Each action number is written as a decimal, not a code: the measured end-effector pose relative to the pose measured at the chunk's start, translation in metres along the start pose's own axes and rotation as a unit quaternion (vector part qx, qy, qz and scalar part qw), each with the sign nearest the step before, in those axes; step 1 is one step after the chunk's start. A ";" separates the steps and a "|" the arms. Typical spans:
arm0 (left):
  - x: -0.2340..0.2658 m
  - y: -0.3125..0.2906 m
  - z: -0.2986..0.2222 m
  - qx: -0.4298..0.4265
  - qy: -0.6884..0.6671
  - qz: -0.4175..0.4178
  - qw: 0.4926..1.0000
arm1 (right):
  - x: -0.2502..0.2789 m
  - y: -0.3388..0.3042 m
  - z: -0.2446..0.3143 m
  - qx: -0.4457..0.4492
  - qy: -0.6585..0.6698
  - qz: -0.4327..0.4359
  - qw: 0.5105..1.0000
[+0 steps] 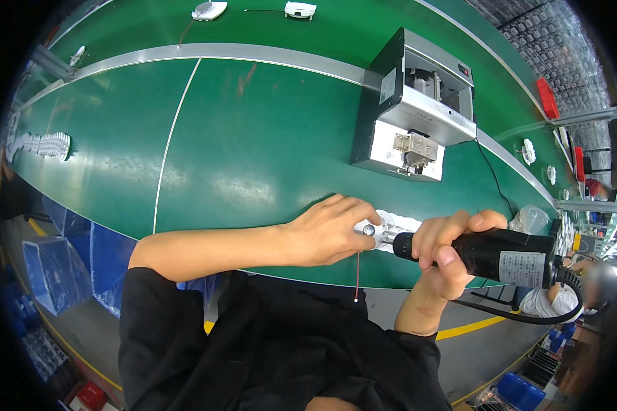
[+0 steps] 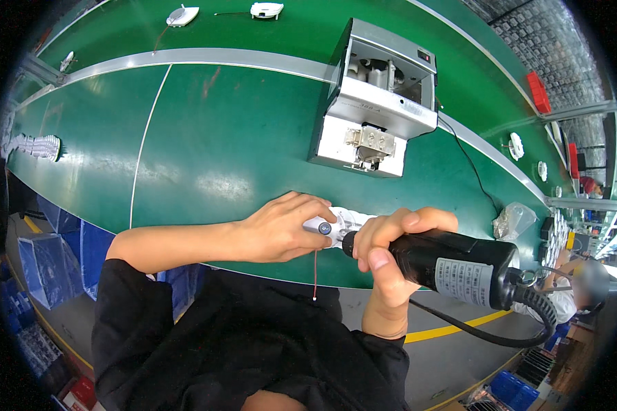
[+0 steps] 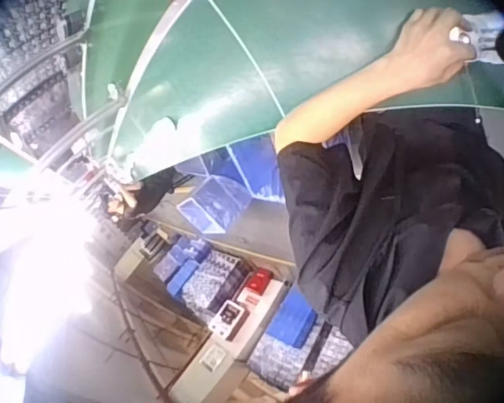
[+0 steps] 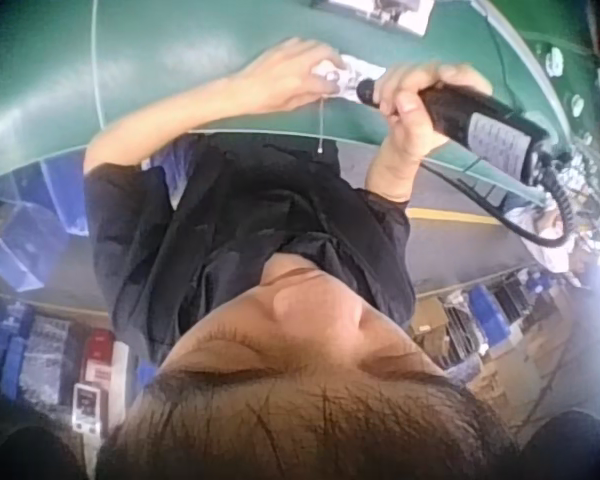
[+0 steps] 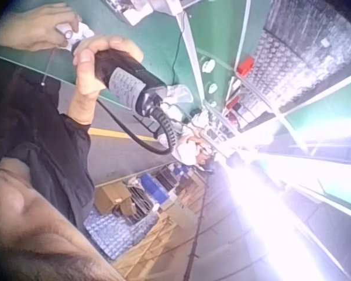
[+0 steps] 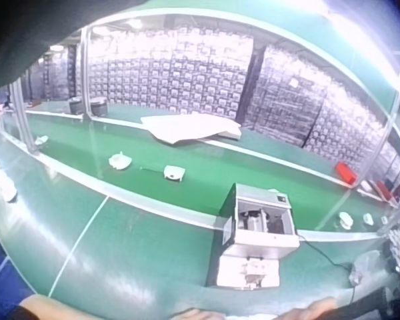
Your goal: Manually assemble and screw components of LED lighting strips on an assembly line.
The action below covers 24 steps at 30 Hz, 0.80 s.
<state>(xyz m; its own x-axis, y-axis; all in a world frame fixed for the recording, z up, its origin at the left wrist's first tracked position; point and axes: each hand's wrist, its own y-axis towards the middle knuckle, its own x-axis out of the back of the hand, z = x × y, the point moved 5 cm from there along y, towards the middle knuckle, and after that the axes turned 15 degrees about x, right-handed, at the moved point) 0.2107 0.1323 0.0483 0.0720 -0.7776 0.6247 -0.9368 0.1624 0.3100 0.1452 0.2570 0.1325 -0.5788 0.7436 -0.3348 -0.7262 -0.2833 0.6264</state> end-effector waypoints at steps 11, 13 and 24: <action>-0.002 -0.001 -0.004 0.001 -0.004 0.008 1.000 | -0.010 -0.020 0.007 0.019 -0.043 0.063 0.997; -0.004 -0.001 -0.005 0.000 0.003 0.016 1.000 | -0.010 -0.022 0.009 0.018 -0.062 0.098 0.993; 0.028 0.005 -0.001 0.034 -0.015 0.055 0.998 | 0.013 0.019 0.031 0.152 0.081 0.019 0.985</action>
<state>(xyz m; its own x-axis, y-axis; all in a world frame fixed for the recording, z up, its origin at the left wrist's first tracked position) 0.2079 0.1115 0.0682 -0.0412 -0.7757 0.6297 -0.9596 0.2064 0.1914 0.1358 0.2797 0.1615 -0.6726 0.6233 -0.3989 -0.5724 -0.0965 0.8143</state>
